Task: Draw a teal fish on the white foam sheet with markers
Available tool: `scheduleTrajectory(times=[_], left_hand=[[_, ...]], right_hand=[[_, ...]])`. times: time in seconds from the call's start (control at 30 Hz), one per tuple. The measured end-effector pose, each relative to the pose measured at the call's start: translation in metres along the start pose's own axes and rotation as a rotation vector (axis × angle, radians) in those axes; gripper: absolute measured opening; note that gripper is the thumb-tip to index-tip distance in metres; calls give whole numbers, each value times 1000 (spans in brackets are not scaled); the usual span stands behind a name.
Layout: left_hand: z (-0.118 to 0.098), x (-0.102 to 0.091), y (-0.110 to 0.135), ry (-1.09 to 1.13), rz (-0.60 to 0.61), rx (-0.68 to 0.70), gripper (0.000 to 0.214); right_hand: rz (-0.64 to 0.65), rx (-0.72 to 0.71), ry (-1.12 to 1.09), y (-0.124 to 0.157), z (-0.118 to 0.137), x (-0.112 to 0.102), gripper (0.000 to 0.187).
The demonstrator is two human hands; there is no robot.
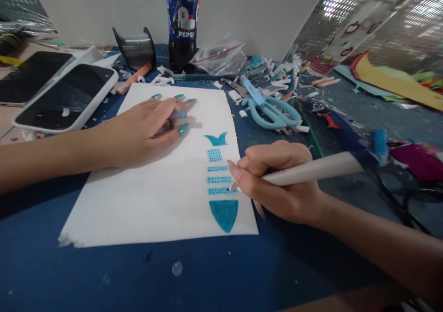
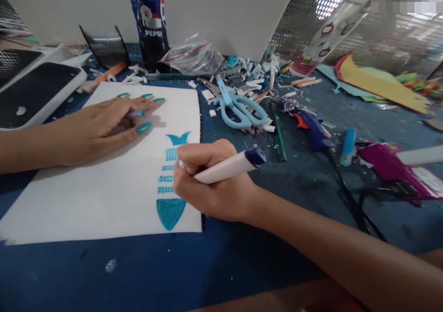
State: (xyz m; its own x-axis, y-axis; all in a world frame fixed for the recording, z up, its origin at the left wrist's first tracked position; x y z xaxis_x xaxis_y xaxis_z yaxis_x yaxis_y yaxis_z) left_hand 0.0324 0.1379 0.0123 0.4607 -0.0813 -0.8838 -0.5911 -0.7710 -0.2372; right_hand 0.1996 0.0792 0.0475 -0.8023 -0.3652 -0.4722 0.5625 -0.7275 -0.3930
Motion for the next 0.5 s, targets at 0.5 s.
scheduleTrajectory(times=[0.5], left_hand=[[0,-1,0,12,5,17,50]], right_hand=[[36,26,16,2,-1,1,44]])
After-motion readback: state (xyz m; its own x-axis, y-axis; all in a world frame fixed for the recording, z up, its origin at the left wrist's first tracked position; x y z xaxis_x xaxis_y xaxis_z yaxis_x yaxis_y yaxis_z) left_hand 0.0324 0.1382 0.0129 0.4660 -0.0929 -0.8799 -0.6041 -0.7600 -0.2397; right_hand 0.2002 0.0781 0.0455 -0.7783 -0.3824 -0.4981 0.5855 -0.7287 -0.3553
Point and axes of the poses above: each hand's wrist, its own y-axis away from the middle knuckle, its own x-axis out of the palm, z = x × y, the point moved 8 cm from there along -y, towards the middle knuckle, and after that the axes turned 7 degrees about y, right-handed, at the moved point
